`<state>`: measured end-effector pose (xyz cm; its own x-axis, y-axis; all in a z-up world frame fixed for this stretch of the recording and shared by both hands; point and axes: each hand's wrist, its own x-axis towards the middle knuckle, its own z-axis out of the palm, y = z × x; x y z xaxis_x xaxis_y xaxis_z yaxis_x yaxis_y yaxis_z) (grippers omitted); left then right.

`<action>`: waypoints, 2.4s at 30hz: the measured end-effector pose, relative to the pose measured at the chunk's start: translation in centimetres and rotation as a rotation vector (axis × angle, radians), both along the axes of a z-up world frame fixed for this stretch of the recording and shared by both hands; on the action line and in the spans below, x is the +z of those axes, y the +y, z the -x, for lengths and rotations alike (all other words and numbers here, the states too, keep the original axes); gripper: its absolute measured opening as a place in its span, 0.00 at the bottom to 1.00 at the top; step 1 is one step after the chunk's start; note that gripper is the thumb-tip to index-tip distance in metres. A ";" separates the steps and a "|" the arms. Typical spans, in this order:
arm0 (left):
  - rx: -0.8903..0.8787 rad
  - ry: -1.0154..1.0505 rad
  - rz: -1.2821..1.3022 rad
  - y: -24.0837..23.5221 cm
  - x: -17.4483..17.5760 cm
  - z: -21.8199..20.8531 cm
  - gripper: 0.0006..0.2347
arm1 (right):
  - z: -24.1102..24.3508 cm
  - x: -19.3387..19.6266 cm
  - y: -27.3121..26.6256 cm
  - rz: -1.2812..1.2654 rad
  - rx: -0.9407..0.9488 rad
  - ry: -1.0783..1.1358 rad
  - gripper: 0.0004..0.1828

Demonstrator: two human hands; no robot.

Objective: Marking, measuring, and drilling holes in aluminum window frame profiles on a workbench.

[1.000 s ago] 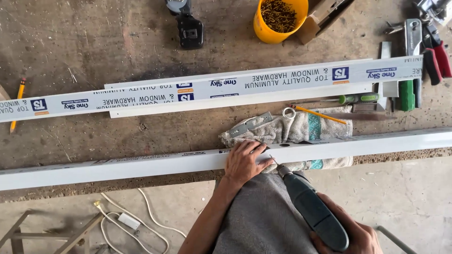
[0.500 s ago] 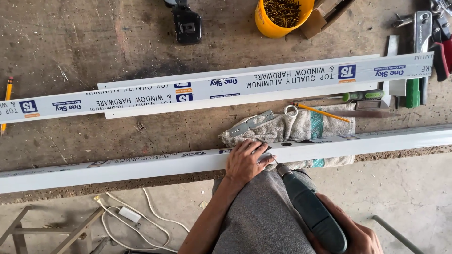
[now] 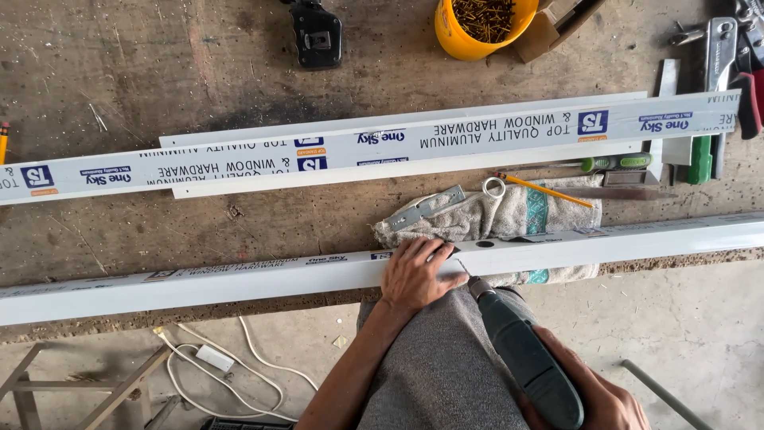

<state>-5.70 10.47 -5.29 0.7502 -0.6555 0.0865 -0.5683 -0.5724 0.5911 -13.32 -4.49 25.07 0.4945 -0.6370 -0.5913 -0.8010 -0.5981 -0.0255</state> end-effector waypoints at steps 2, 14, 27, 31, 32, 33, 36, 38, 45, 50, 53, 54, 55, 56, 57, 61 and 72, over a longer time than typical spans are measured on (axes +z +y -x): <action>-0.010 -0.010 -0.021 0.0 -0.4 0.2 0.32 | -0.6 0.0 -0.3 -0.005 0.052 0.006 0.49; -0.021 -0.163 0.018 0.0 -1.1 0.5 0.31 | -6.1 1.0 0.6 0.058 0.225 0.300 0.49; -0.014 -0.224 0.044 -0.1 -0.7 0.0 0.30 | -6.6 0.3 -0.1 0.130 0.347 0.439 0.54; -0.022 -0.194 0.045 0.0 -1.0 0.4 0.31 | -5.4 0.1 0.5 0.137 0.409 0.160 0.48; -0.022 -0.193 0.047 -0.1 -0.9 0.3 0.31 | -4.8 -0.1 0.3 0.138 0.409 0.161 0.48; -0.012 -0.214 0.048 -0.1 -0.7 0.2 0.31 | -4.3 -0.3 0.1 0.104 0.376 0.210 0.48; -0.009 -0.226 0.047 0.1 -0.5 0.0 0.30 | -4.6 -0.2 0.4 0.067 0.330 0.372 0.52; -0.016 -0.219 0.047 0.1 -0.4 0.0 0.31 | -4.7 -0.1 0.7 0.067 0.315 0.482 0.56; -0.021 -0.194 0.053 0.0 -0.4 0.0 0.30 | -1.4 -1.6 0.0 0.099 0.442 0.160 0.40; -0.013 -0.189 0.067 0.0 -0.6 0.1 0.30 | -1.1 -1.8 0.3 0.177 0.527 0.092 0.41; -0.059 -0.105 0.047 -0.1 -1.3 0.5 0.31 | -1.1 -1.8 0.2 0.143 0.529 0.156 0.42; -0.071 -0.063 0.025 -0.1 -1.4 0.4 0.33 | -1.4 -1.7 0.5 0.166 0.539 0.128 0.42; -0.082 -0.018 0.004 -0.2 -1.4 0.4 0.34 | -1.6 -1.5 0.7 0.188 0.550 0.101 0.42; -0.082 -0.017 0.004 -0.2 -1.6 0.6 0.34 | -1.5 -1.5 0.7 0.187 0.550 0.103 0.42; -0.093 0.015 0.011 -0.2 -1.7 0.6 0.33 | -1.5 -1.5 0.7 0.190 0.565 0.158 0.42; -0.053 -0.055 0.048 0.1 -1.0 0.7 0.31 | -0.9 -1.9 0.0 0.166 0.574 0.209 0.44; -0.036 -0.145 0.086 0.0 -1.9 0.9 0.30 | -2.6 -1.7 0.1 0.173 0.654 0.114 0.41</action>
<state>-6.59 10.43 -7.15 0.7019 -0.6673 0.2491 -0.6704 -0.5007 0.5476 -10.76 -4.37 23.42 0.7506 -0.3184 -0.5790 -0.2656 -0.9477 0.1770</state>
